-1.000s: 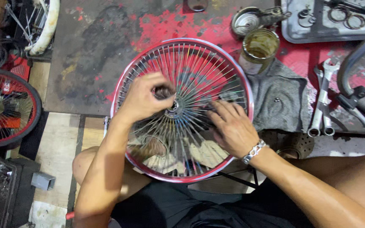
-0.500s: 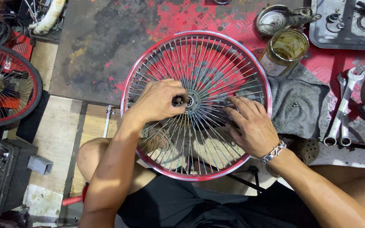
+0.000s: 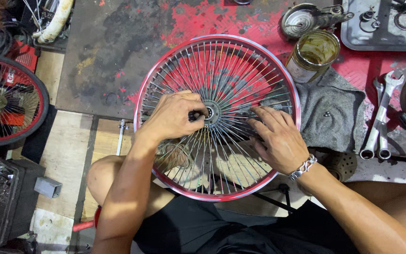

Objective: The person applies grease from a jar to the center of a spoked wheel by hand, inserts small ball bearings into the greased hub, and moves a metal tray containing motorcycle parts.

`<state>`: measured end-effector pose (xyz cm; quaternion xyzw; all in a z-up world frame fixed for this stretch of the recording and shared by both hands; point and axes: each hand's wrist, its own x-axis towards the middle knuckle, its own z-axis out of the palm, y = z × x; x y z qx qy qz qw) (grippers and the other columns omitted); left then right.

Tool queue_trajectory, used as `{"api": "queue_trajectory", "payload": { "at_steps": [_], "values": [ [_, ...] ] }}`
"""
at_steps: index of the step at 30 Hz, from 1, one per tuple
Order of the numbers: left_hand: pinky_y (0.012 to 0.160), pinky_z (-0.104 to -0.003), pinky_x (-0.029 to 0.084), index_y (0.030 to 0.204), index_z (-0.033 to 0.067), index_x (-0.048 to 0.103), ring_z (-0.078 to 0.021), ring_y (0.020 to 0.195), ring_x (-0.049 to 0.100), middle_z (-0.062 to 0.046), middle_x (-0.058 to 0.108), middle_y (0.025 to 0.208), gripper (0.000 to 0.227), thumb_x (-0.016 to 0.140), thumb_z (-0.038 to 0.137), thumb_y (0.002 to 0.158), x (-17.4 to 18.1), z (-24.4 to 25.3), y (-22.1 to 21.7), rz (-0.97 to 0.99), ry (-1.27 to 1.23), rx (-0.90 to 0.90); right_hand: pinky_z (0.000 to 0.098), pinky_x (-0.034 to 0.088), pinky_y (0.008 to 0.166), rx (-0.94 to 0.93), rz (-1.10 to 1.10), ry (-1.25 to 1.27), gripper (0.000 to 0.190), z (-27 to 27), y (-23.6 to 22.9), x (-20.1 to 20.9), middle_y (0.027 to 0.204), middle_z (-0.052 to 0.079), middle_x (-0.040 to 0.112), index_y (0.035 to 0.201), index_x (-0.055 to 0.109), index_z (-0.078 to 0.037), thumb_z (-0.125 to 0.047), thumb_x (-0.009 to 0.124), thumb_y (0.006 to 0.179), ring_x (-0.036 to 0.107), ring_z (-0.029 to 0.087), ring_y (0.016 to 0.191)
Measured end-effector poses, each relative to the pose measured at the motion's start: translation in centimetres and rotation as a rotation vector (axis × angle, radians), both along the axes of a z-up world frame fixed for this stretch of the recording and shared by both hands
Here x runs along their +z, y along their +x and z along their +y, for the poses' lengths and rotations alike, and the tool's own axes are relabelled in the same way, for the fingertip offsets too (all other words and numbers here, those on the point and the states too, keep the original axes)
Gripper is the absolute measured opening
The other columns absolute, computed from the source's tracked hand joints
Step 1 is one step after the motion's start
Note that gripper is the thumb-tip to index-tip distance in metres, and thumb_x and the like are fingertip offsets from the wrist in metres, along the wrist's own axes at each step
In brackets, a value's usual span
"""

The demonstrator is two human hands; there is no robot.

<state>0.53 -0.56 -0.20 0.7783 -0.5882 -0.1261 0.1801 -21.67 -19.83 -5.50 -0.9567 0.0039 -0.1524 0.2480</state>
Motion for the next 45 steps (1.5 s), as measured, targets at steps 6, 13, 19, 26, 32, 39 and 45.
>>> {"api": "queue_trajectory", "payload": {
  "at_steps": [6,13,19,26,32,39,45],
  "values": [
    [0.074,-0.04,0.054,0.09,0.0112,0.076,-0.0264,0.089,0.069,-0.005,0.069,0.088,0.014,0.072,0.02,0.08,0.8,0.1,-0.4,0.073,-0.122,0.022,0.0486,0.041,0.107,-0.005,-0.005,0.011,0.052,-0.1,-0.1,0.0,0.141,0.019,0.057,0.121,0.066,-0.001,-0.014,0.077,0.072,0.05,0.038,0.132],
    [0.079,-0.037,0.055,0.093,0.0111,0.074,-0.0256,0.09,0.07,-0.005,0.07,0.092,0.013,0.073,0.02,0.084,1.0,-2.9,-2.2,0.119,-0.248,0.002,0.0475,0.043,0.105,-0.091,-0.05,-0.065,0.047,-0.4,-0.5,-0.3,0.135,0.016,0.062,0.118,0.068,-0.003,-0.012,0.077,0.072,0.055,0.035,0.128],
    [0.079,-0.038,0.055,0.092,0.0138,0.074,-0.0248,0.095,0.069,-0.003,0.07,0.096,0.016,0.075,0.027,0.084,-2.1,-11.3,-5.3,0.115,-0.332,-0.13,0.0509,0.042,0.105,-0.069,-0.05,-0.035,0.045,1.1,-0.8,-0.9,0.121,0.022,0.062,0.106,0.066,0.0,-0.024,0.079,0.07,0.055,0.039,0.119],
    [0.081,-0.046,0.055,0.091,0.0142,0.076,-0.0296,0.098,0.067,-0.006,0.068,0.093,0.022,0.079,0.021,0.071,-8.8,-23.6,-9.3,-0.025,-0.19,-0.508,0.0493,0.039,0.106,-0.036,-0.067,-0.01,0.05,2.0,-1.1,-1.9,0.119,0.016,0.064,0.118,0.066,0.001,-0.022,0.076,0.076,0.055,0.035,0.12],
    [0.073,-0.049,0.056,0.081,0.0107,0.075,-0.0333,0.096,0.068,-0.008,0.07,0.091,0.016,0.076,0.012,0.065,-13.2,-27.5,-10.0,-0.15,-0.147,-0.713,0.0478,0.038,0.107,-0.022,0.038,-0.015,0.053,1.5,-1.3,-2.3,0.122,0.016,0.063,0.119,0.065,0.0,-0.019,0.076,0.071,0.054,0.034,0.124],
    [0.075,-0.045,0.058,0.078,0.0066,0.071,-0.0307,0.098,0.068,-0.008,0.071,0.098,0.015,0.076,0.018,0.069,-11.9,-27.2,-10.8,-0.236,-0.109,-0.717,0.0521,0.033,0.109,-0.006,-0.058,0.04,0.058,1.5,-1.0,-1.4,0.125,0.022,0.06,0.12,0.063,0.003,-0.031,0.081,0.077,0.05,0.039,0.125],
    [0.076,-0.042,0.054,0.091,0.0113,0.071,-0.0274,0.095,0.067,-0.007,0.067,0.092,0.023,0.081,0.026,0.077,-4.5,-19.9,-7.4,0.041,-0.327,-0.418,0.0509,0.036,0.111,-0.018,0.039,-0.078,0.069,1.2,-0.9,-0.6,0.125,0.015,0.063,0.123,0.065,-0.004,-0.028,0.08,0.059,0.052,0.035,0.127]
  ]
}}
